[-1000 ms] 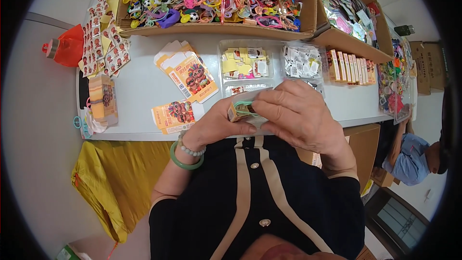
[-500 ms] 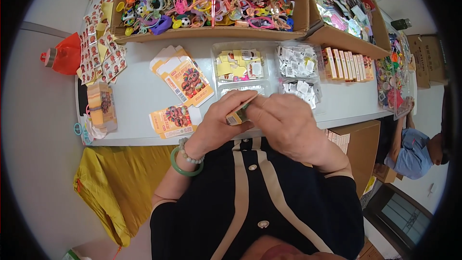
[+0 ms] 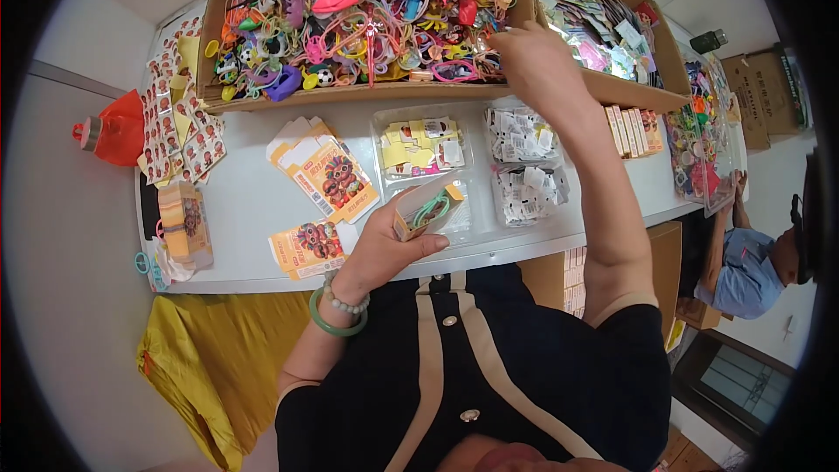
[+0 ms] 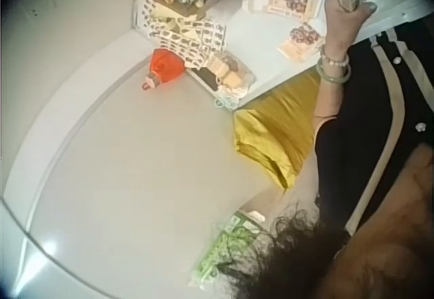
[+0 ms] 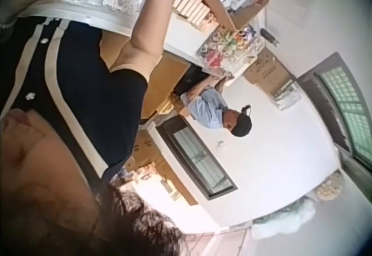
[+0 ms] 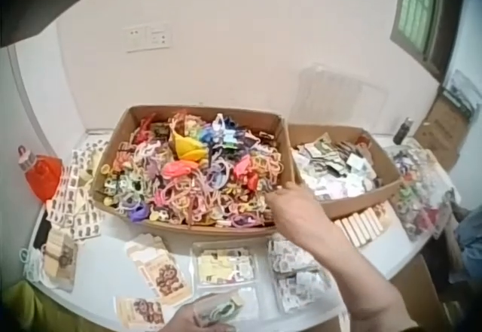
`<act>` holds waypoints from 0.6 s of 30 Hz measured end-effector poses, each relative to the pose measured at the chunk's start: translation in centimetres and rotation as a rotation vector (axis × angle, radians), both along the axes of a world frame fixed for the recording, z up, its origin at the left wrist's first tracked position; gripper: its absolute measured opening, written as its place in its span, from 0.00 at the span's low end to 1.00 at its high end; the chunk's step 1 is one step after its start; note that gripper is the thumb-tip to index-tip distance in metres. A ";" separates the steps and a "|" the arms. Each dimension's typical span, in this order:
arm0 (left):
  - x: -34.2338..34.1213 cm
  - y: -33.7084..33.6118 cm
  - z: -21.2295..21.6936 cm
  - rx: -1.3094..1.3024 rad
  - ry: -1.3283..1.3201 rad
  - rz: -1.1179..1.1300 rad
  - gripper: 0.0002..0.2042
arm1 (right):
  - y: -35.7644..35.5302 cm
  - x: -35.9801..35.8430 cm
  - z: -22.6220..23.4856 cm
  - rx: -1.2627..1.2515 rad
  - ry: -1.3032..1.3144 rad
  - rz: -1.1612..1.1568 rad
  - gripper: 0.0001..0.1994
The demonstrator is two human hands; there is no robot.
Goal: Packaging small colorful items into individual plastic pouches at a toy factory workstation.
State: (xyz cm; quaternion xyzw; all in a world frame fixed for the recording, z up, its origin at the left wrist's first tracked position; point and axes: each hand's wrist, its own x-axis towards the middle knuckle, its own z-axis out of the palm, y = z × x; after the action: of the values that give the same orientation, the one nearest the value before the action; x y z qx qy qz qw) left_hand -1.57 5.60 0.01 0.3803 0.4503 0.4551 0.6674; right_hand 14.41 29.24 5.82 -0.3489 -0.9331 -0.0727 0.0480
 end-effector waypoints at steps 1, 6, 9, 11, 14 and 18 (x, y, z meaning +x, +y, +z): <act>0.0 -0.1 -0.2 -0.017 -0.019 0.007 0.30 | 1.7 -0.4 -0.9 -0.045 -0.203 0.017 0.11; -0.1 -0.3 -0.7 -0.036 -0.027 0.015 0.31 | 3.9 -2.3 -2.5 -0.202 -0.326 0.028 0.12; -0.2 -0.3 -1.1 -0.032 -0.045 0.020 0.31 | 3.7 -2.4 -2.4 -0.166 -0.362 0.035 0.10; -0.4 -0.3 -1.1 -0.015 -0.060 0.026 0.31 | 3.1 -2.6 -1.7 -0.125 -0.392 0.033 0.09; -0.5 -0.4 -1.3 -0.021 -0.087 0.042 0.31 | 2.1 -1.9 -0.2 -0.089 -0.274 0.033 0.08; -0.7 -0.4 -1.7 -0.078 -0.096 0.056 0.28 | 1.7 -0.5 0.7 -0.267 0.204 -0.080 0.09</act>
State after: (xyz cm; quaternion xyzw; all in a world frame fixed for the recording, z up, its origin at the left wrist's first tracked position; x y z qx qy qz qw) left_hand -2.28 5.23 -1.73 0.3188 0.4457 0.4735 0.6896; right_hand 13.90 30.98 6.56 -0.3947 -0.9100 0.0860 0.0928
